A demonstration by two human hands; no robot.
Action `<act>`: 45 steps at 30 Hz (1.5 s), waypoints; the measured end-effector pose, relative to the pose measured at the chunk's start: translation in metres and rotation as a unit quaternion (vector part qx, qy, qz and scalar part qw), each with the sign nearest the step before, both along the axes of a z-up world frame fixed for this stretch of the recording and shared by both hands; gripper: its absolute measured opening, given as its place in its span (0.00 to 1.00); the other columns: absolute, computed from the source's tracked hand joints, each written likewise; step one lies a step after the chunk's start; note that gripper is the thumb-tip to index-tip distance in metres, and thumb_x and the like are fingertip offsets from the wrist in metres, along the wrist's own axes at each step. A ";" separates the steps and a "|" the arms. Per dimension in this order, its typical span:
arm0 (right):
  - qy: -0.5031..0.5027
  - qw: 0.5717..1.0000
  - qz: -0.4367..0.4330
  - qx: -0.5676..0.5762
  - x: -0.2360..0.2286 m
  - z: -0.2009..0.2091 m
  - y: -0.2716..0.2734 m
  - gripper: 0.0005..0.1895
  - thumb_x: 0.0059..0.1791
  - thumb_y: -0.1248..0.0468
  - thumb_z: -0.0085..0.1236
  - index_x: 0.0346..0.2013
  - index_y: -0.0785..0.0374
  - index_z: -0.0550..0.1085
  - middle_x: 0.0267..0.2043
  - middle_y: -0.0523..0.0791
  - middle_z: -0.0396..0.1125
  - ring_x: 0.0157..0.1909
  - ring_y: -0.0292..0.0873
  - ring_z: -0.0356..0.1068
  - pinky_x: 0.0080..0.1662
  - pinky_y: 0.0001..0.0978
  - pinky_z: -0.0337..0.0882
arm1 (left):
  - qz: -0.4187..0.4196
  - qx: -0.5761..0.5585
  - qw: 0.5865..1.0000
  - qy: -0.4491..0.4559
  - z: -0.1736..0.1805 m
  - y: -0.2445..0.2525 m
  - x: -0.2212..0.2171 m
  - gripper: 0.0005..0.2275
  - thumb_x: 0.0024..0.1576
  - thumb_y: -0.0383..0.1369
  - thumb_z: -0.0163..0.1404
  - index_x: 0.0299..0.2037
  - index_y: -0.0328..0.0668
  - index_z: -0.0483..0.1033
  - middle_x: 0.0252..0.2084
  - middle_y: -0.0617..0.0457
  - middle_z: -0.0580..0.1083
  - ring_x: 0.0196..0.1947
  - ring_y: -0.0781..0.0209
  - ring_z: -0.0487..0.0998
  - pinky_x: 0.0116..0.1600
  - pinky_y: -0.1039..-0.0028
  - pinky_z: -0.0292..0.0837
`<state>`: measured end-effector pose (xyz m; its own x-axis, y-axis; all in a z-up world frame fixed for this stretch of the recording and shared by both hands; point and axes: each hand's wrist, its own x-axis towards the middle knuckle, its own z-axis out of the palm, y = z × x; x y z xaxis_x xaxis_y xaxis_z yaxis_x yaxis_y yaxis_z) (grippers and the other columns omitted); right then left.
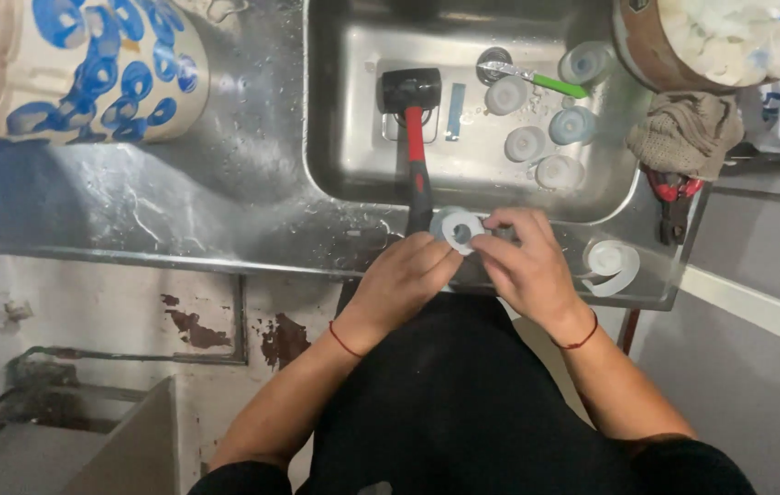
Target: The person repeatedly picks up small plastic bottle caps from a stainless steel sink, rinses them under running water, and places them into a white bucket. The person handles caps one at a time, occasionally using a green scrubbing tool. The scene ends with the person walking away from the sink area.
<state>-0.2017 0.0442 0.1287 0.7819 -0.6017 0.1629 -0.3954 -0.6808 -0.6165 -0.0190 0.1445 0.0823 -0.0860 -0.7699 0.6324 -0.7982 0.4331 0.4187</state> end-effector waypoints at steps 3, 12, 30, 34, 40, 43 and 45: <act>0.028 0.999 0.015 -0.013 0.022 0.016 0.026 0.13 0.45 0.71 0.58 0.44 0.56 0.75 0.57 0.52 0.62 0.60 0.62 0.62 0.56 0.53 0.66 | -0.014 0.044 0.999 -0.021 0.037 0.028 0.029 0.03 0.62 0.26 0.49 0.41 0.40 0.76 0.35 0.55 0.71 0.38 0.57 0.75 0.42 0.74 0.75; -0.066 0.871 -0.137 0.467 0.086 0.019 0.119 0.21 0.52 0.65 0.47 0.59 0.70 0.69 0.51 0.53 0.71 0.51 0.46 0.70 0.50 0.45 0.73 | -0.045 0.051 0.998 -0.008 0.049 0.123 0.081 0.02 0.62 0.26 0.50 0.42 0.43 0.74 0.37 0.54 0.72 0.38 0.60 0.75 0.41 0.76 0.75; -0.021 0.883 -0.249 0.397 0.147 0.004 0.231 0.20 0.42 0.73 0.53 0.48 0.62 0.76 0.38 0.53 0.76 0.46 0.49 0.77 0.46 0.48 0.75 | 0.052 0.139 0.964 -0.218 0.051 0.221 0.114 0.17 0.54 0.41 0.55 0.41 0.31 0.78 0.46 0.38 0.71 0.41 0.47 0.74 0.38 0.69 0.72; -0.023 0.885 -0.282 0.369 0.138 -0.006 0.222 0.19 0.41 0.72 0.55 0.46 0.59 0.76 0.38 0.51 0.77 0.45 0.49 0.77 0.46 0.45 0.75 | -0.004 0.134 0.976 -0.170 0.060 0.204 0.113 0.09 0.53 0.36 0.57 0.33 0.37 0.77 0.46 0.37 0.72 0.35 0.47 0.77 0.35 0.68 0.74; -0.129 0.800 -0.136 0.570 0.100 -0.010 0.179 0.18 0.46 0.69 0.56 0.51 0.63 0.70 0.43 0.44 0.71 0.45 0.34 0.70 0.48 0.27 0.73 | -0.036 0.191 0.978 -0.080 0.036 0.168 0.101 0.08 0.49 0.32 0.57 0.29 0.37 0.71 0.54 0.35 0.68 0.35 0.40 0.73 0.37 0.60 0.73; -0.114 0.728 -0.080 0.672 0.078 0.013 0.132 0.25 0.50 0.61 0.55 0.61 0.65 0.67 0.43 0.44 0.70 0.47 0.38 0.72 0.51 0.34 0.77 | -0.045 0.172 0.984 -0.004 0.036 0.151 0.090 0.10 0.51 0.32 0.55 0.30 0.34 0.68 0.50 0.32 0.69 0.39 0.35 0.75 0.39 0.58 0.76; 0.027 0.848 -0.089 0.521 0.062 0.043 0.079 0.31 0.47 0.46 0.51 0.61 0.59 0.68 0.59 0.47 0.68 0.53 0.43 0.73 0.48 0.32 0.78 | -0.007 0.219 0.970 0.107 0.029 0.144 0.081 0.08 0.46 0.31 0.54 0.30 0.38 0.69 0.52 0.36 0.69 0.48 0.37 0.75 0.44 0.61 0.75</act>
